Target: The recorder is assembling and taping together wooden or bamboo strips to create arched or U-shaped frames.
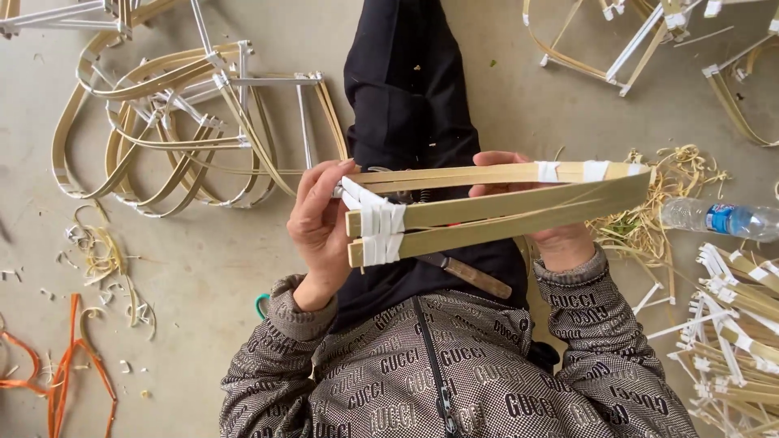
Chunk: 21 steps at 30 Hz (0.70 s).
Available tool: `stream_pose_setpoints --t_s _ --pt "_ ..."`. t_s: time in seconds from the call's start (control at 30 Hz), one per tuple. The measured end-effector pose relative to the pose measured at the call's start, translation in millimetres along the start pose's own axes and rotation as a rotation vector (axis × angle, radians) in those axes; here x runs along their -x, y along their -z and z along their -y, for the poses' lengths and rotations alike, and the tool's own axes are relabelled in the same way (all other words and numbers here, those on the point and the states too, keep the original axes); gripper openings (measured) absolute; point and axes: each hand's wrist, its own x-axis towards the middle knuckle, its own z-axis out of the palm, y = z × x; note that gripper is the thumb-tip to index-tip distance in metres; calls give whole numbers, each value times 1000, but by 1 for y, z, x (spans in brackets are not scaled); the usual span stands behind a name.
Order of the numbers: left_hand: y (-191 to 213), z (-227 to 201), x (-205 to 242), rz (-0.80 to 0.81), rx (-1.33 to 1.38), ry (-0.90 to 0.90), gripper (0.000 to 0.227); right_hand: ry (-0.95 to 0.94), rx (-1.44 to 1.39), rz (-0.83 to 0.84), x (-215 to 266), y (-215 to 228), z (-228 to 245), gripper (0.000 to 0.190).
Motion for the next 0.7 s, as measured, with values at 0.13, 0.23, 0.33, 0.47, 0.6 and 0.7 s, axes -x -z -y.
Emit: stream_pose_setpoints --t_s 0.13,0.23,0.33,0.47,0.6,0.7 --pt "-3 -2 -3 -19 -3 12 44 43 39 129 -1 -8 0 77" --pt "-2 14 2 -50 15 -13 40 57 86 88 1 -2 -2 70" --pt "1 26 6 -81 60 -16 32 56 295 35 4 -11 -3 54" --pt "6 16 2 -17 3 -3 39 60 511 -26 0 -36 -5 50" --pt "3 22 6 0 132 150 41 136 595 -38 4 -34 -12 39" --pt "3 25 10 30 396 280 37 247 797 -121 3 -43 -10 37"
